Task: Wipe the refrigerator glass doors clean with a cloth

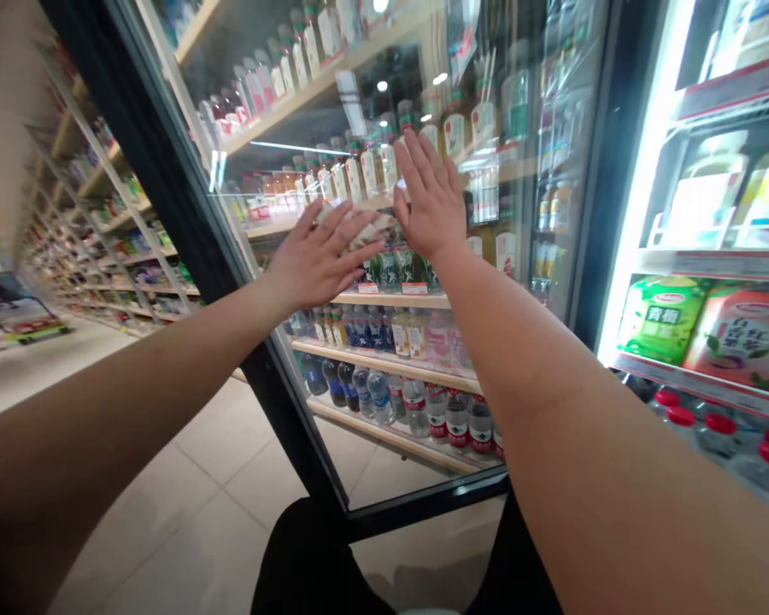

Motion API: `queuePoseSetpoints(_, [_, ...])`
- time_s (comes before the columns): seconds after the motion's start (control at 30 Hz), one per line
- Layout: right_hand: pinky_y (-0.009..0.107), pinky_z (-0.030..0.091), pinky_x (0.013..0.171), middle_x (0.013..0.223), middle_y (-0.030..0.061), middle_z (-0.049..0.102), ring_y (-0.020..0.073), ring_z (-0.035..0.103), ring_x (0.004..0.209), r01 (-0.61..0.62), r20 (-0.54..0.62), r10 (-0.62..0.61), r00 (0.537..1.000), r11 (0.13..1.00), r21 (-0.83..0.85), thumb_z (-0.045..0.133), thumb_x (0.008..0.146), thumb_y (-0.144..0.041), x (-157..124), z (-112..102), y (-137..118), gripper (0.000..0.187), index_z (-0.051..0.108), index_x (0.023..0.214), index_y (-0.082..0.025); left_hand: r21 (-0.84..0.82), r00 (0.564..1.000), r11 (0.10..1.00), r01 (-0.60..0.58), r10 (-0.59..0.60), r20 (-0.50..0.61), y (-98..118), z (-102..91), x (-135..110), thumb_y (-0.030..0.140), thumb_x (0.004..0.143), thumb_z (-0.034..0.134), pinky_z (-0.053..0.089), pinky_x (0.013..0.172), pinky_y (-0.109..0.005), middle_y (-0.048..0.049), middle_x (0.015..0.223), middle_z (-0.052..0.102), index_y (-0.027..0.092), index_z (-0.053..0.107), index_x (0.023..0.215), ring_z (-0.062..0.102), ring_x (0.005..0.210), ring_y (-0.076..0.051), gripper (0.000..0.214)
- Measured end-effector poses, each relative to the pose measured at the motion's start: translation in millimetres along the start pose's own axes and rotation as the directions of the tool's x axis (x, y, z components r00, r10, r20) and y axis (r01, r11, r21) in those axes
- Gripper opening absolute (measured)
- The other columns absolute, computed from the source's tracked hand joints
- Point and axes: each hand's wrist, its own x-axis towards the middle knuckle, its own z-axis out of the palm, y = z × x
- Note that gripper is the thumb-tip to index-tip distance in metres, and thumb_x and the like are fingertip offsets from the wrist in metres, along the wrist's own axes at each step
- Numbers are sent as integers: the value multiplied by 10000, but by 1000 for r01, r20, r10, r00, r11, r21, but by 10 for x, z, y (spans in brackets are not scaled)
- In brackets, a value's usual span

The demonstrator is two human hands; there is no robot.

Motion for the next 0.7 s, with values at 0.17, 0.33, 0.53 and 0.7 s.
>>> queuePoseSetpoints(0.17, [521, 226, 1344, 1735, 18, 283, 210, 198, 1631, -2, 16, 3, 1000, 999, -47, 298, 1045, -376, 5, 17, -3, 624, 332, 1653, -241, 59, 971, 981, 184, -172, -166, -410, -244, 76, 395, 1041, 470, -50, 1337, -598, 152, 1737, 86, 380, 408, 1619, 80, 1630, -280, 581])
queuePoseSetpoints(0.33, [483, 200, 1355, 1747, 22, 247, 208, 175, 1636, -24, 60, 30, 998, 995, -96, 329, 1022, -330, 11, -34, -54, 654, 309, 1666, -219, -16, 892, 944, 330, -317, -321, -442, -180, 56, 389, 1034, 487, -193, 1310, -560, 204, 1716, -64, 399, 339, 1652, -76, 1630, -256, 636])
queuePoseSetpoints(0.53, [509, 219, 1345, 1740, 23, 258, 214, 202, 1631, -19, 47, 23, 999, 997, -76, 351, 998, -322, 3, -64, -65, 674, 324, 1662, -206, -102, 998, 994, -32, 37, 53, -34, 12, -107, 414, 976, 510, -62, 1339, -591, 172, 1708, 191, 453, 476, 1573, 121, 1622, -283, 599])
queuePoseSetpoints(0.7, [504, 245, 1337, 1723, -35, 279, 177, 229, 1621, -13, 20, 15, 1000, 996, -83, 341, 1009, -337, 3, -56, -62, 645, 350, 1651, -283, 13, 986, 996, 90, -87, -146, -355, -45, 26, 475, 1007, 481, -210, 1318, -387, 250, 1698, 86, 442, 358, 1635, -3, 1631, -237, 641])
